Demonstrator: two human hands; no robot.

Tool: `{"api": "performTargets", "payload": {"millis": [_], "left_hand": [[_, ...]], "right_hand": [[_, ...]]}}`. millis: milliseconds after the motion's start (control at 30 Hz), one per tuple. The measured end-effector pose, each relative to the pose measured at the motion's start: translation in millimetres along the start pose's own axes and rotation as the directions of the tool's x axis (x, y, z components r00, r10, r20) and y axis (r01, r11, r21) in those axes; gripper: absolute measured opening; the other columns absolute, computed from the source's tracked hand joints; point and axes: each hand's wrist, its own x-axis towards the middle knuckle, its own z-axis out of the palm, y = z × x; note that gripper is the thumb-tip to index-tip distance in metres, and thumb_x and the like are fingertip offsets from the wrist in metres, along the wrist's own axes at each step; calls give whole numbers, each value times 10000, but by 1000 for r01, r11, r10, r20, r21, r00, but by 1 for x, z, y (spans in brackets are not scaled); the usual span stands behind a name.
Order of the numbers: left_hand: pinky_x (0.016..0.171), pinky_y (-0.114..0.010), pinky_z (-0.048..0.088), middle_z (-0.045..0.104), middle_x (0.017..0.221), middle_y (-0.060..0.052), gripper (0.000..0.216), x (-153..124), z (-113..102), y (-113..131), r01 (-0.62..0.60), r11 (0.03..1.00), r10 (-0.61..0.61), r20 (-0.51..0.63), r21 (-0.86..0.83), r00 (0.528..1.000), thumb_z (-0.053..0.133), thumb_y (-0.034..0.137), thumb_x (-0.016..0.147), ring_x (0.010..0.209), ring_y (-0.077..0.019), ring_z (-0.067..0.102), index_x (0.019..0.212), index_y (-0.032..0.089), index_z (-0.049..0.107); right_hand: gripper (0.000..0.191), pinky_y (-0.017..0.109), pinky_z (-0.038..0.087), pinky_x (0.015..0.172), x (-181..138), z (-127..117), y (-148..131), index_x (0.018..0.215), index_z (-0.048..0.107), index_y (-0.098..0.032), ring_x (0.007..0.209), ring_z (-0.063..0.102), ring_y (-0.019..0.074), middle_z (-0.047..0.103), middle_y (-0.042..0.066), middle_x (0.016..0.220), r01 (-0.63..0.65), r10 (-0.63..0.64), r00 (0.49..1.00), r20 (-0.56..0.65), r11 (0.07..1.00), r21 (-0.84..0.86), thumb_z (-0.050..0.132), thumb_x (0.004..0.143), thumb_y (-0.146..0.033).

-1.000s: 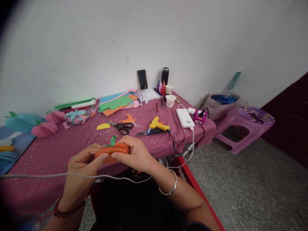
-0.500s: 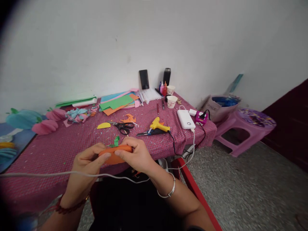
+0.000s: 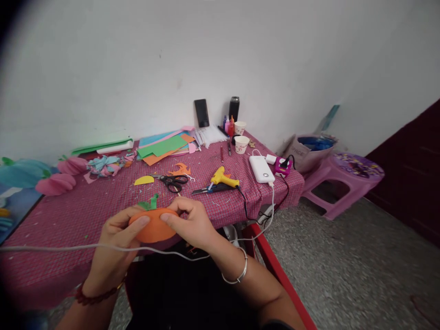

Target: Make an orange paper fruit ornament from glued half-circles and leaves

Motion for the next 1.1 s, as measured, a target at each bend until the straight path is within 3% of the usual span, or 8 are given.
{"api": "performTargets", "payload": {"millis": [133, 233, 400, 567, 900, 1100], "left_hand": [[620, -250, 402, 557, 724, 8, 115, -1, -4, -1, -105, 983, 96, 66, 148, 993, 710, 227, 778, 680, -136, 502, 680, 185, 668], [626, -260, 395, 556, 722, 8, 93, -4, -4, -1, -197, 964, 183, 89, 181, 979, 711, 202, 780, 689, -141, 504, 701, 193, 664], [620, -266, 388, 574, 716, 16, 114, -8, -3, 2, -287, 928, 261, 133, 237, 956, 682, 147, 808, 684, -136, 513, 714, 204, 656], [610, -265, 397, 591, 698, 28, 132, -9, -4, 3, -349, 889, 311, 168, 297, 936, 684, 119, 805, 663, -128, 525, 719, 215, 656], [535, -221, 382, 550, 676, 43, 148, -7, 0, 4, -266, 888, 210, 185, 375, 960, 641, 146, 838, 597, -98, 505, 703, 201, 619], [573, -237, 412, 588, 674, 32, 145, -10, 2, 5, -385, 817, 337, 186, 429, 923, 654, 122, 823, 618, -111, 541, 702, 201, 639]], "right_hand": [[198, 260, 374, 601, -2, -3, -2, 651, 604, -180, 620, 480, 118, 521, -23, 643, 194, -195, 981, -9, 976, -95, 652, 827, -258], [182, 256, 395, 601, -5, -3, -6, 670, 620, -179, 618, 502, 115, 547, -20, 654, 245, -244, 969, 30, 961, -128, 645, 841, -236], [110, 258, 423, 617, -6, 1, -8, 744, 645, -178, 647, 531, 120, 582, -8, 701, 229, -224, 973, 50, 965, -126, 632, 844, -224], [174, 263, 430, 608, -5, 1, -4, 700, 638, -182, 635, 538, 123, 587, -6, 680, 226, -222, 974, 49, 968, -105, 632, 854, -263], [184, 257, 384, 589, -6, 3, -5, 669, 596, -184, 616, 491, 113, 519, -27, 653, 250, -249, 968, 25, 961, -121, 620, 852, -194], [151, 268, 396, 624, -4, 2, 2, 729, 632, -193, 652, 504, 127, 545, -14, 694, 230, -226, 973, 51, 970, -76, 605, 870, -241]]}}
